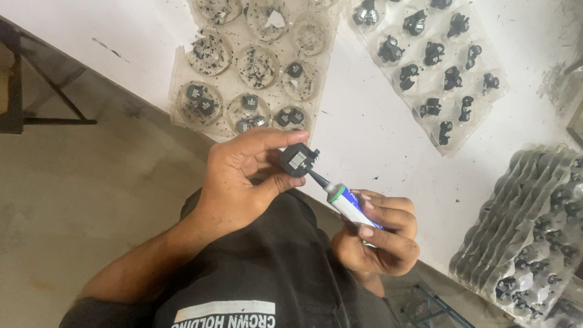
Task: The person picks small black plastic components one at a time from blister trays on a workbench and squeezes adhesive from a tube onto each component, then places the treated component back into the tray. The person repeats this cycle across multiple trays of components.
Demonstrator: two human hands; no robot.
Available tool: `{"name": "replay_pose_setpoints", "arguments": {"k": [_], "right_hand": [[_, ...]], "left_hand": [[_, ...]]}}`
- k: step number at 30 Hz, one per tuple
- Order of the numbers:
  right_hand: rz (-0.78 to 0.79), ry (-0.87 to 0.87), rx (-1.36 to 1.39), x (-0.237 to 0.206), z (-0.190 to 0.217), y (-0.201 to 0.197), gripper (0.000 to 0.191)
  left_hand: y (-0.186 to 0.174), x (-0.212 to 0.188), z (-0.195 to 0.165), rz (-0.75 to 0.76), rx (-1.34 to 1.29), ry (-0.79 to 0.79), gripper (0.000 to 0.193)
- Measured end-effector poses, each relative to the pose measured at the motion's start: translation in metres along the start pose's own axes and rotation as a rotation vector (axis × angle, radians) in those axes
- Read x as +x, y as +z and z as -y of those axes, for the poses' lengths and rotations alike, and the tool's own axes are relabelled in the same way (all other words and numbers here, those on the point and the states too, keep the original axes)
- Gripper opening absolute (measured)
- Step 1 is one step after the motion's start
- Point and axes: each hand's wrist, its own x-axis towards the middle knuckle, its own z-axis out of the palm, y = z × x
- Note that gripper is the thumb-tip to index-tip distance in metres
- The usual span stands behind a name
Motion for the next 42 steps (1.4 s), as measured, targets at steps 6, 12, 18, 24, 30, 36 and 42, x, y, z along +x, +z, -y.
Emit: {"name": "replay_pose_setpoints", "arguments": {"k": [6, 12, 18, 24, 30, 36, 42], "right_hand": [[0.017, -0.008, -0.02, -0.003, 0.001, 0.0, 0.03], [0.036, -0.016, 0.009, -0.003, 0.0, -0.003, 0.024], [0.09, -0.011, -0.048, -0.001, 0.006, -0.003, 0.027], [-0.085, -0.006, -0.109, -0.004, 0.006, 0.005, 0.028], [-0.073, 0.009, -0.072, -0.005, 0.009, 0.001, 0.033], [-0.046, 0.008, -0.056, -0.006, 0.005, -0.001, 0.032], [-0.051, 0.023, -0.046, -0.01, 0.006, 0.0, 0.031]], "left_hand": [[0.0, -0.001, -0.001, 0.001, 0.006, 0.01, 0.055], [-0.001, -0.002, 0.001, -0.016, 0.031, 0.019, 0.055], [0.001, -0.004, 0.016, -0.014, -0.126, -0.052, 0.051], [0.008, -0.015, 0.031, 0.036, -0.507, -0.211, 0.045], [0.008, -0.021, 0.034, 0.123, -0.507, -0.211, 0.047], [0.008, -0.022, 0.036, 0.109, -0.524, -0.231, 0.046], [0.005, -0.024, 0.04, 0.109, -0.569, -0.243, 0.045]]}}
